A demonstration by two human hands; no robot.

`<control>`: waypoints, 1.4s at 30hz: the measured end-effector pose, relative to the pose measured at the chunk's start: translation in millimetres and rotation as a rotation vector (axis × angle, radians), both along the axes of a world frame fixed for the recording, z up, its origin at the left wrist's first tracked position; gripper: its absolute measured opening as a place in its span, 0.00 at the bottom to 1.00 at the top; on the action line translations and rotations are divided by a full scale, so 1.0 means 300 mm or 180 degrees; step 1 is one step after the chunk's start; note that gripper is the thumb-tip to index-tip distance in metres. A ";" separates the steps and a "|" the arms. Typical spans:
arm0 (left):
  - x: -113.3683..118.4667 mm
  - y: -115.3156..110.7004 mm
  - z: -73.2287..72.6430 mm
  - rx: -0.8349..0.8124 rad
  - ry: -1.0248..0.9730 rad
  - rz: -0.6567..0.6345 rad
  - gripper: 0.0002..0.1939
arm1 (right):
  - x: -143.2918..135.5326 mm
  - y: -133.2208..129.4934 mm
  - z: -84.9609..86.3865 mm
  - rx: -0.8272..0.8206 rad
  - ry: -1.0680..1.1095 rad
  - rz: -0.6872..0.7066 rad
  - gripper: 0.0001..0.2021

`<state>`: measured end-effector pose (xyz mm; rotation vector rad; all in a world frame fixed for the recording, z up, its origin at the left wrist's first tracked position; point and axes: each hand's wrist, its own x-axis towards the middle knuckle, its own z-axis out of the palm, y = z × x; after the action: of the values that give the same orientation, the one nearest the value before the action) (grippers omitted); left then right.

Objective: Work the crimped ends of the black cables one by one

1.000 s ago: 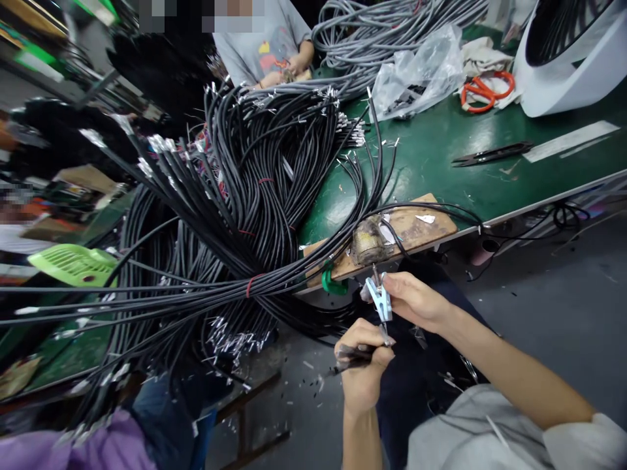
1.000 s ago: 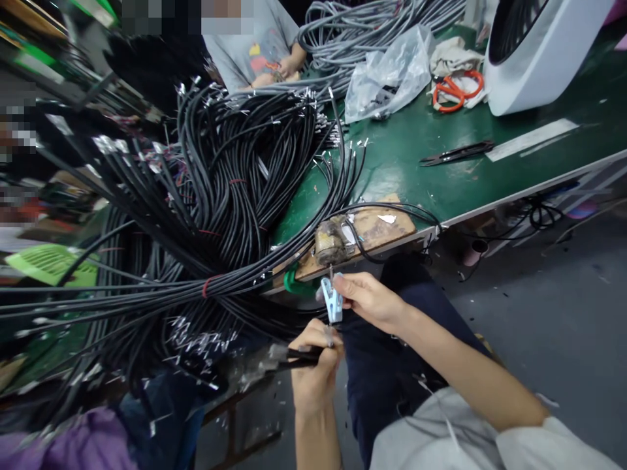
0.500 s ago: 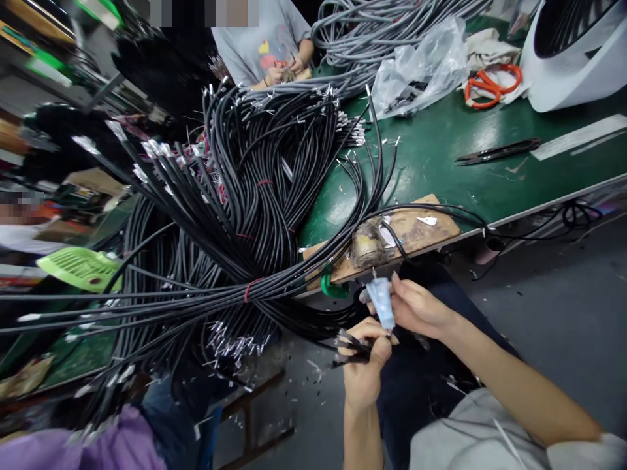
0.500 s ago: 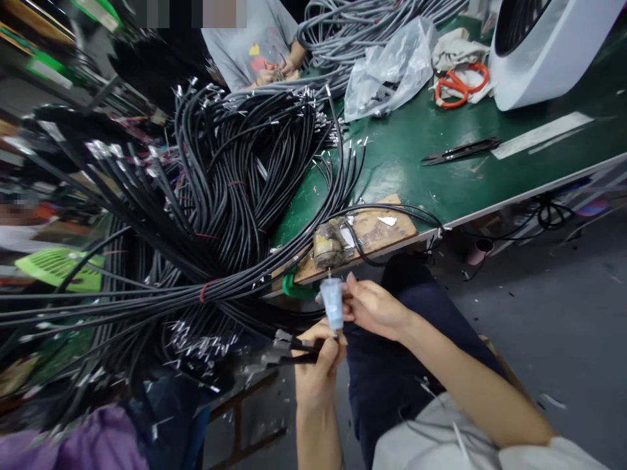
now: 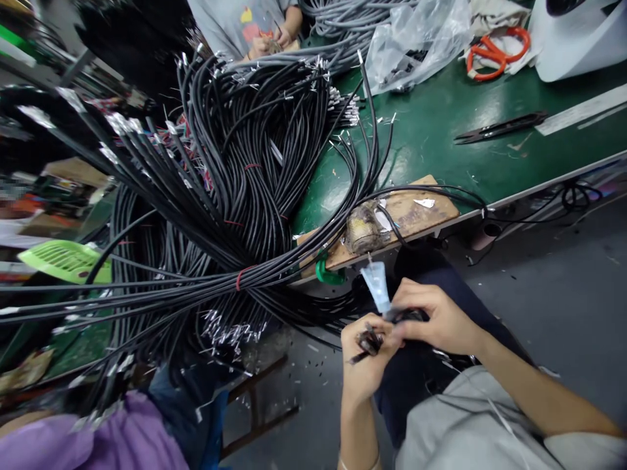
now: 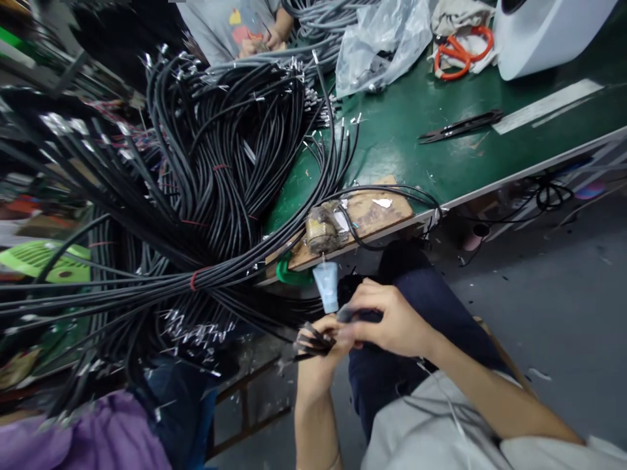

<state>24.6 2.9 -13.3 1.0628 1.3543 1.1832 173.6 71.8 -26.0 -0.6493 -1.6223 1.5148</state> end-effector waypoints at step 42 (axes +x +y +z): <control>0.060 -0.061 0.007 -0.0066 0.0042 0.0489 0.17 | -0.057 -0.114 -0.002 0.1292 0.0045 -0.1782 0.07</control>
<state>42.7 -15.4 -11.1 0.9671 1.4769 1.2728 156.6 37.6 -26.8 -0.7738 -1.5075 0.7598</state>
